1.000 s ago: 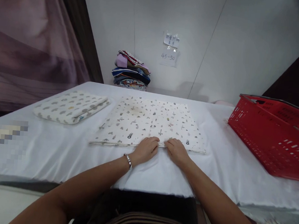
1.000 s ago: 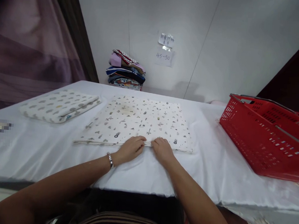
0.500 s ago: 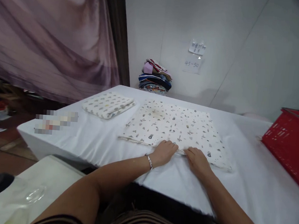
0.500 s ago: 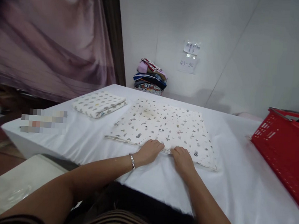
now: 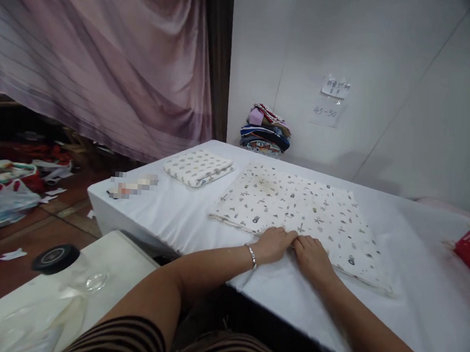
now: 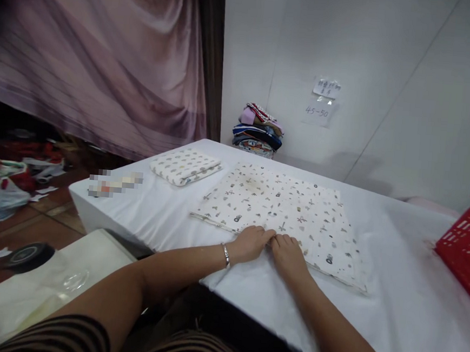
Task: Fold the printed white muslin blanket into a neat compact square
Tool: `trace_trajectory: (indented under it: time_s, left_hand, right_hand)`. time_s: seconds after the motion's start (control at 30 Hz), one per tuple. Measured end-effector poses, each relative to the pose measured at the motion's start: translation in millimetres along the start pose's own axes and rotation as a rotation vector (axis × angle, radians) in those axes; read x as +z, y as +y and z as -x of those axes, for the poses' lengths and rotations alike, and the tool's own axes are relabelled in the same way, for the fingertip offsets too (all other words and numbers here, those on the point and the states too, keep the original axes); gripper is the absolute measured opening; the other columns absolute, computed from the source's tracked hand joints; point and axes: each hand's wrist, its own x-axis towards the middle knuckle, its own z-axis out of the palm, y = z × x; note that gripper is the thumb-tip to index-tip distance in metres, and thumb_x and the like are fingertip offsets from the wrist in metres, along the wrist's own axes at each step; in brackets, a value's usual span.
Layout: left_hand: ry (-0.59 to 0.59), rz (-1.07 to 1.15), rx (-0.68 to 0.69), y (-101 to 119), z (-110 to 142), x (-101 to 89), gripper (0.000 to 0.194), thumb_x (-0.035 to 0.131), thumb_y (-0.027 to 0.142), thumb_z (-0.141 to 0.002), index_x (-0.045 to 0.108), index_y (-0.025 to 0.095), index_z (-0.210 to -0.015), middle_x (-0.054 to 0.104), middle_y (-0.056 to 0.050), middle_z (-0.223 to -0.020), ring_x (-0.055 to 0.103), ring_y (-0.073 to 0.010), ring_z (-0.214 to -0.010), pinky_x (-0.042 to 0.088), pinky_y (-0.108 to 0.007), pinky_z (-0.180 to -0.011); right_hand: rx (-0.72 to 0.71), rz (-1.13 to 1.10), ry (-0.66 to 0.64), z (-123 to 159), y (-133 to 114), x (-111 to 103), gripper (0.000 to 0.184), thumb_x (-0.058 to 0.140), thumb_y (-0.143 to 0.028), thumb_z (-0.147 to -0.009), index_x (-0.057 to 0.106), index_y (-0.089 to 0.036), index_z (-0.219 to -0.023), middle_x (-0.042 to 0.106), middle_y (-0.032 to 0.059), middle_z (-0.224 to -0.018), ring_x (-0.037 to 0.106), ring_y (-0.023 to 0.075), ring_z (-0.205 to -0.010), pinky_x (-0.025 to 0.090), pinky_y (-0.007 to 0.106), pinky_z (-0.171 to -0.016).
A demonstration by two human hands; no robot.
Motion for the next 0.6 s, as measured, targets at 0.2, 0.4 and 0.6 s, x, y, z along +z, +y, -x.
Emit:
trace_trajectory:
  time_s: [0.2, 0.4, 0.6]
  left_hand:
    - [0.09, 0.059, 0.058, -38, 34, -17.6, 0.023, 0.048, 0.028, -0.088, 0.052, 0.02, -0.109, 0.062, -0.005, -0.104, 0.054, -0.0189, -0.098, 0.041, -0.034, -0.084]
    - [0.226, -0.015, -0.151, -118, 97, -41.0, 0.015, 0.05, 0.02, -0.086, 0.062, 0.019, -0.094, 0.062, -0.006, -0.102, 0.054, -0.018, -0.096, 0.042, -0.033, -0.084]
    - [0.173, -0.044, -0.128, -144, 116, -43.5, 0.02, 0.046, 0.022, -0.089, 0.064, 0.021, -0.096, 0.062, -0.006, -0.103, 0.054, -0.0176, -0.095, 0.043, -0.033, -0.083]
  right_hand:
    - [0.058, -0.09, 0.035, -3, -5, 12, 0.021, 0.044, -0.009, -0.087, 0.06, -0.016, -0.098, 0.062, 0.0074, -0.09, 0.052, 0.0201, -0.083, 0.034, 0.031, -0.072]
    - [0.071, -0.138, 0.045, 1, -5, 11, 0.024, 0.042, -0.008, -0.087, 0.061, -0.016, -0.098, 0.063, 0.0084, -0.093, 0.053, 0.02, -0.084, 0.035, 0.031, -0.072]
    - [0.088, -0.148, 0.063, 0, -5, 10, 0.025, 0.041, -0.008, -0.086, 0.062, -0.017, -0.096, 0.063, 0.0085, -0.092, 0.054, 0.0202, -0.084, 0.037, 0.031, -0.071]
